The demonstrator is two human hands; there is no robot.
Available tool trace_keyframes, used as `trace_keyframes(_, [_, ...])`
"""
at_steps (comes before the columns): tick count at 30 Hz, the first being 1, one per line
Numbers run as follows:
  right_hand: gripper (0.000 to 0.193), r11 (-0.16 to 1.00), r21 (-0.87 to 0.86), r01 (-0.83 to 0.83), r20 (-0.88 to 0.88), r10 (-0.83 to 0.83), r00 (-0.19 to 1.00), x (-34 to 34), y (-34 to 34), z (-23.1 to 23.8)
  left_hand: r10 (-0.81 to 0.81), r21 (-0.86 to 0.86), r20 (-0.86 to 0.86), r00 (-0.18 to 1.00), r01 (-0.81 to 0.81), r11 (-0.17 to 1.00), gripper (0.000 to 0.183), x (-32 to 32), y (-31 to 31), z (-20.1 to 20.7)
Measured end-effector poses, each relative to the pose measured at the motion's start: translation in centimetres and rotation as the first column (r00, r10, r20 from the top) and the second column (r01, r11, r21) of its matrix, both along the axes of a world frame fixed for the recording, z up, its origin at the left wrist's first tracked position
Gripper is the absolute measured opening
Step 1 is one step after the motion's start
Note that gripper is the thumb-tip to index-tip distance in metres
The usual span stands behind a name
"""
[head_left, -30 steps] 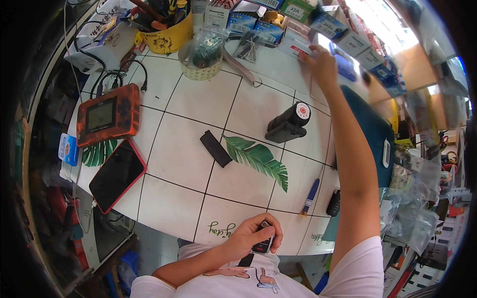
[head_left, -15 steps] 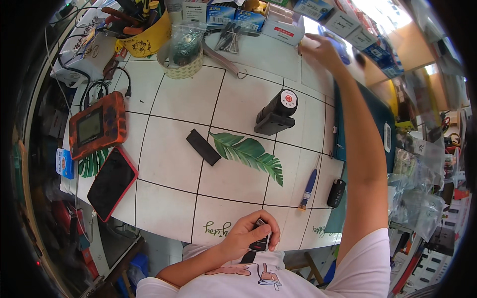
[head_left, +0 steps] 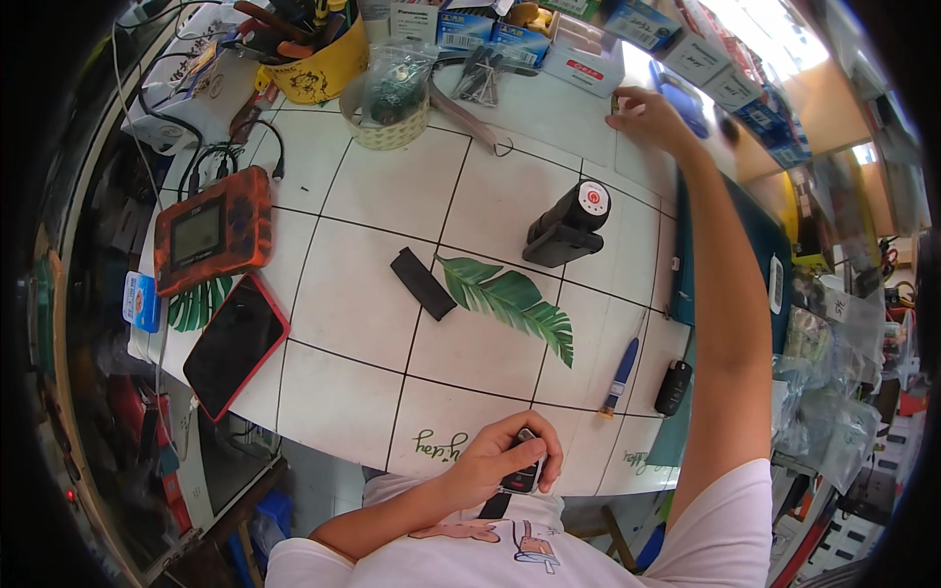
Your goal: The person disassembles a car key fob, removes the battery, and reassembles it using a screwdriver. They then place the fob into a plastic bag and store it in a drawer.
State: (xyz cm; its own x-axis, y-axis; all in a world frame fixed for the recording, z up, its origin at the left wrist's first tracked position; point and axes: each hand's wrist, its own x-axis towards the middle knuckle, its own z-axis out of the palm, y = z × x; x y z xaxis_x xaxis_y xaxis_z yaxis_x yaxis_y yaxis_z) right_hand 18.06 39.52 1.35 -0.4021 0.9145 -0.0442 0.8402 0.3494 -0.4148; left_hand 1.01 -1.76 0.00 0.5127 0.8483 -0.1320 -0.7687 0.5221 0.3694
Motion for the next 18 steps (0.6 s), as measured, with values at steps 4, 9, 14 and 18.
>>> trace_keyframes(4, [0.05, 0.995, 0.092, 0.023, -0.077, -0.016, 0.997, -0.2, -0.4, 0.7, 0.025, 0.01, 0.019, 1.0, -0.025, 1.0, 0.02, 0.3, -0.1, -0.2])
trace_keyframes(9, [0.038, 0.859, 0.512, 0.008, -0.058, 0.025, 0.998, -1.4, -0.8, 0.6, 0.003, -0.003, 0.011, 1.0, -0.003, 1.0, 0.02, 0.1, 0.1, 0.2])
trace_keyframes(14, [0.03, 0.908, 0.381, 0.173, -0.286, -0.062, 0.956, -2.5, -0.6, -0.5, 0.004, -0.01, 0.013, 1.0, -0.004, 1.0, 0.018, 0.1, 0.0, 0.1])
trace_keyframes(18, [0.027, 0.901, 0.378, 0.213, -0.311, -0.093, 0.946, -2.9, 0.5, -1.1, 0.007, -0.008, 0.008, 1.0, -0.007, 1.0, 0.019, 0.0, -0.2, 0.1])
